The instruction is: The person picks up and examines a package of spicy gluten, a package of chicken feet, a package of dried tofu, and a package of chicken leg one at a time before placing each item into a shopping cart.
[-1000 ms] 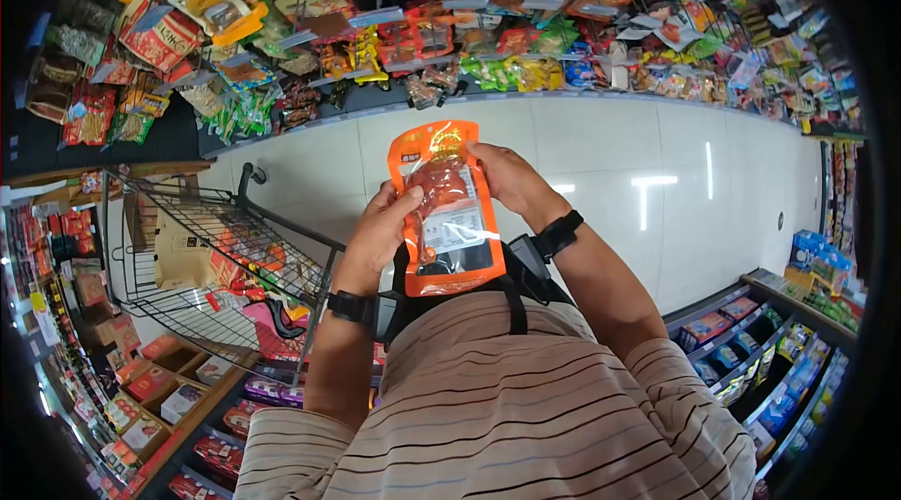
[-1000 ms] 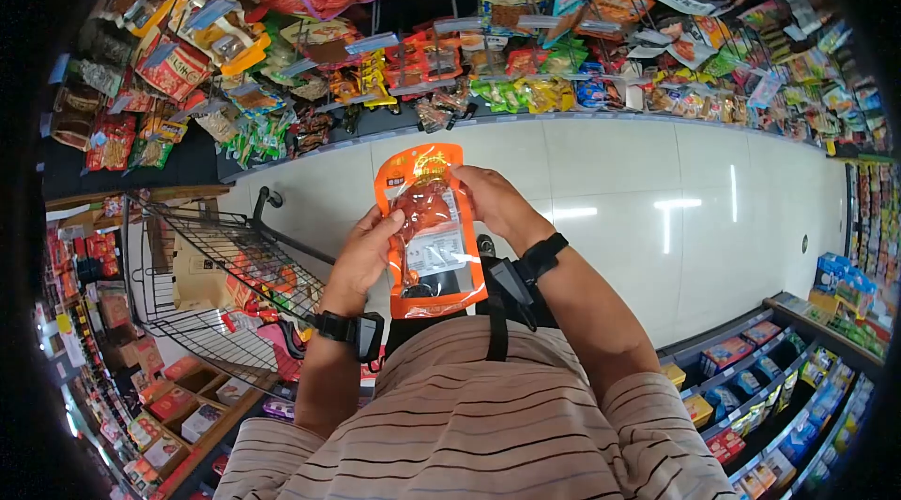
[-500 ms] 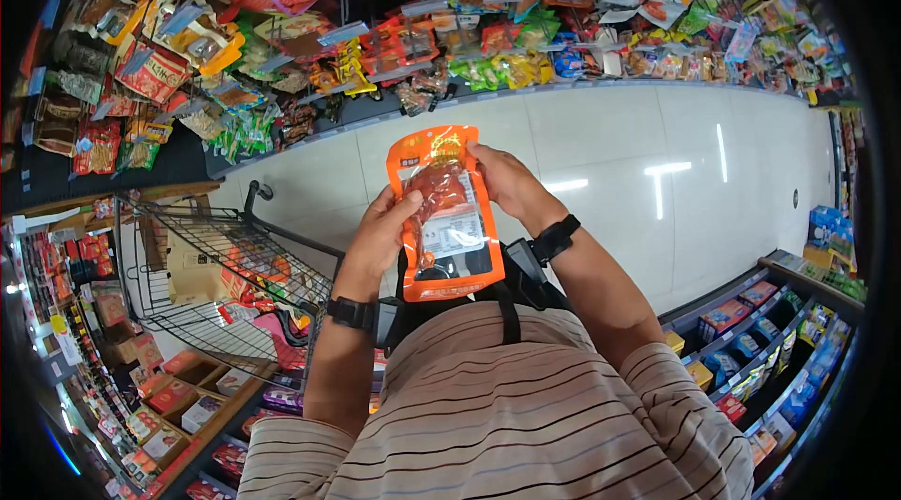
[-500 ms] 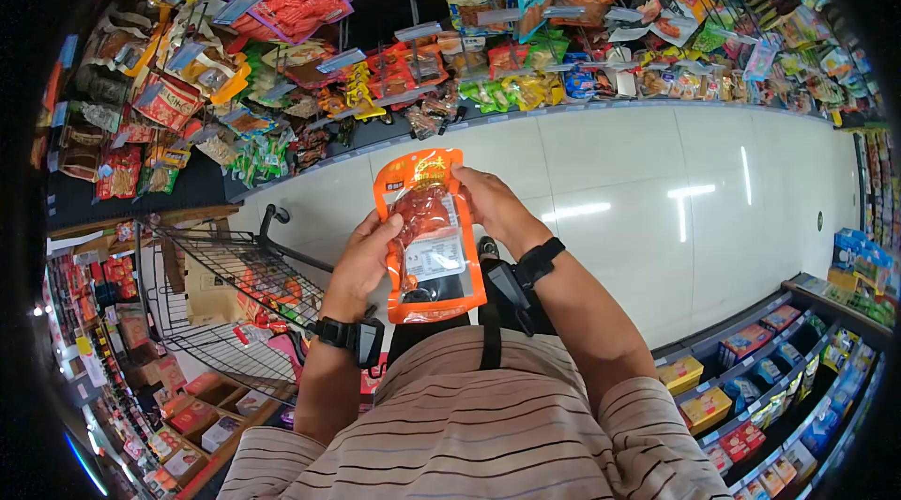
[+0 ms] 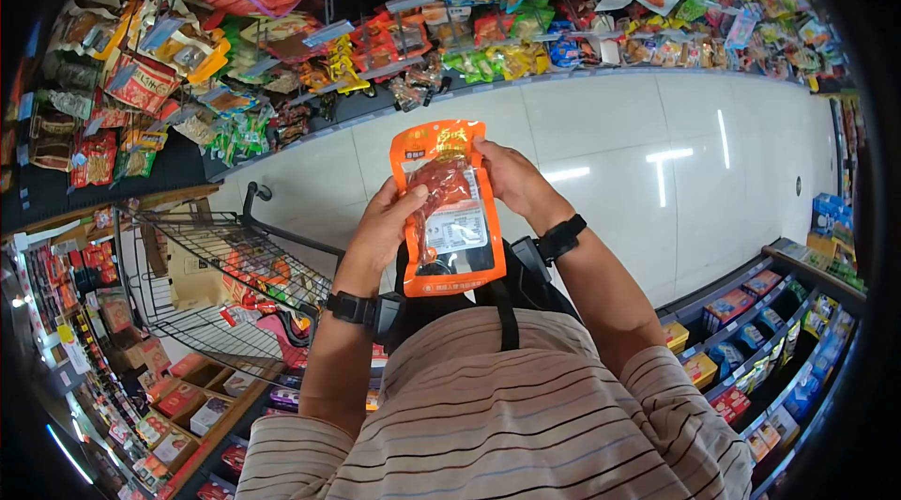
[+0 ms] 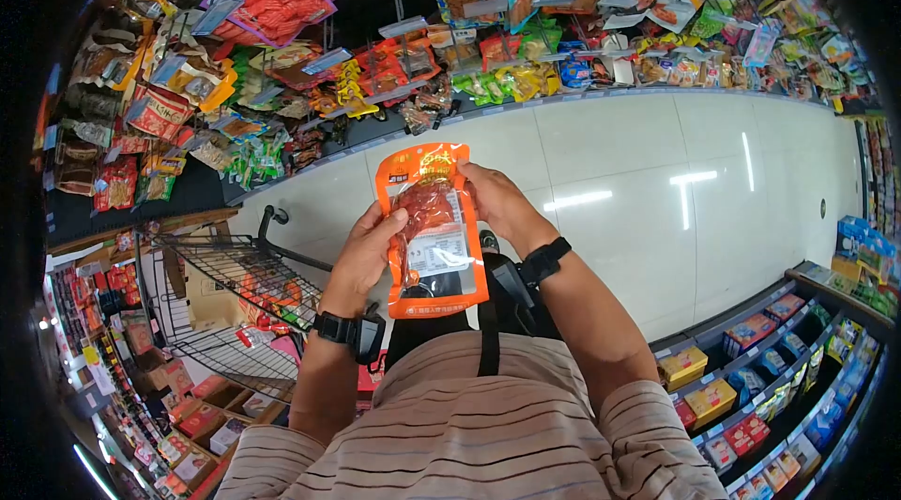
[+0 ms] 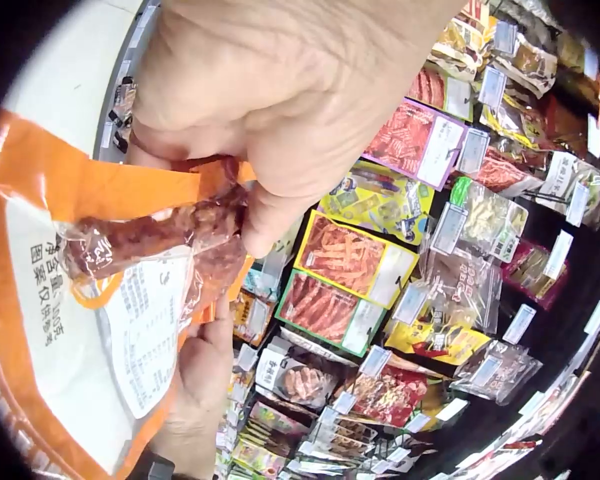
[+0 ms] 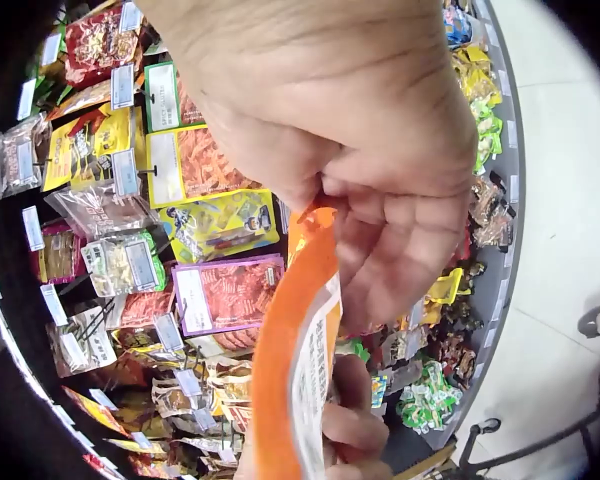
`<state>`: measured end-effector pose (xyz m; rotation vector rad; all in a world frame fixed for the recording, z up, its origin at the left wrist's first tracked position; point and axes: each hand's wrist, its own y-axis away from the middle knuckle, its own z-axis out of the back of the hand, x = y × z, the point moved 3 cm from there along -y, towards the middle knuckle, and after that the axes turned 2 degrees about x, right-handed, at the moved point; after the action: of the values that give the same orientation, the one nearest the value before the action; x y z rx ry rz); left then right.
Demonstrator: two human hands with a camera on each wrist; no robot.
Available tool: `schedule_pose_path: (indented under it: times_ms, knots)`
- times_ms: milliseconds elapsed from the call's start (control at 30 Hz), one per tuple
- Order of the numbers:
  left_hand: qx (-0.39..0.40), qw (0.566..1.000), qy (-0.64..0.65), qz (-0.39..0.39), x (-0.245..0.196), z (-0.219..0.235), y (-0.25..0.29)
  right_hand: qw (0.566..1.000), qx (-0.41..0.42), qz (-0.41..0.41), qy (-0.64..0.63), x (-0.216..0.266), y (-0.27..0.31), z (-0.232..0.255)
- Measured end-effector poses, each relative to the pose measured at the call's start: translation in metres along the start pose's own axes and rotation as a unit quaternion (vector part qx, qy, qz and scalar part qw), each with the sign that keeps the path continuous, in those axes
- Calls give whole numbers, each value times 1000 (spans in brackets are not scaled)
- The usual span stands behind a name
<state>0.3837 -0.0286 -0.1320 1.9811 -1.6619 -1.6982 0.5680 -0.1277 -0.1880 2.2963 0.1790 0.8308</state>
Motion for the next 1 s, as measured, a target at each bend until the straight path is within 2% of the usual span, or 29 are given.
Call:
schedule_pose_path:
  times_ms: [333, 433, 533, 733, 1000]
  knots:
    - [-3, 999, -4, 32, 12, 25, -36, 999, -8, 22, -26, -1, -28, 7]
    - [8, 999, 2, 49, 26, 43, -65, 999, -26, 38, -17, -4, -51, 15]
    - [6, 998, 0, 67, 30, 60, -100, 996, -83, 15, 12, -15, -89, 32]
    - [32, 996, -65, 44, 39, 95, -163, 996, -59, 63, -5, -32, -150, 60]
    - [6, 998, -46, 43, 58, 114, -194, 996, -74, 34, -28, -42, -188, 73]
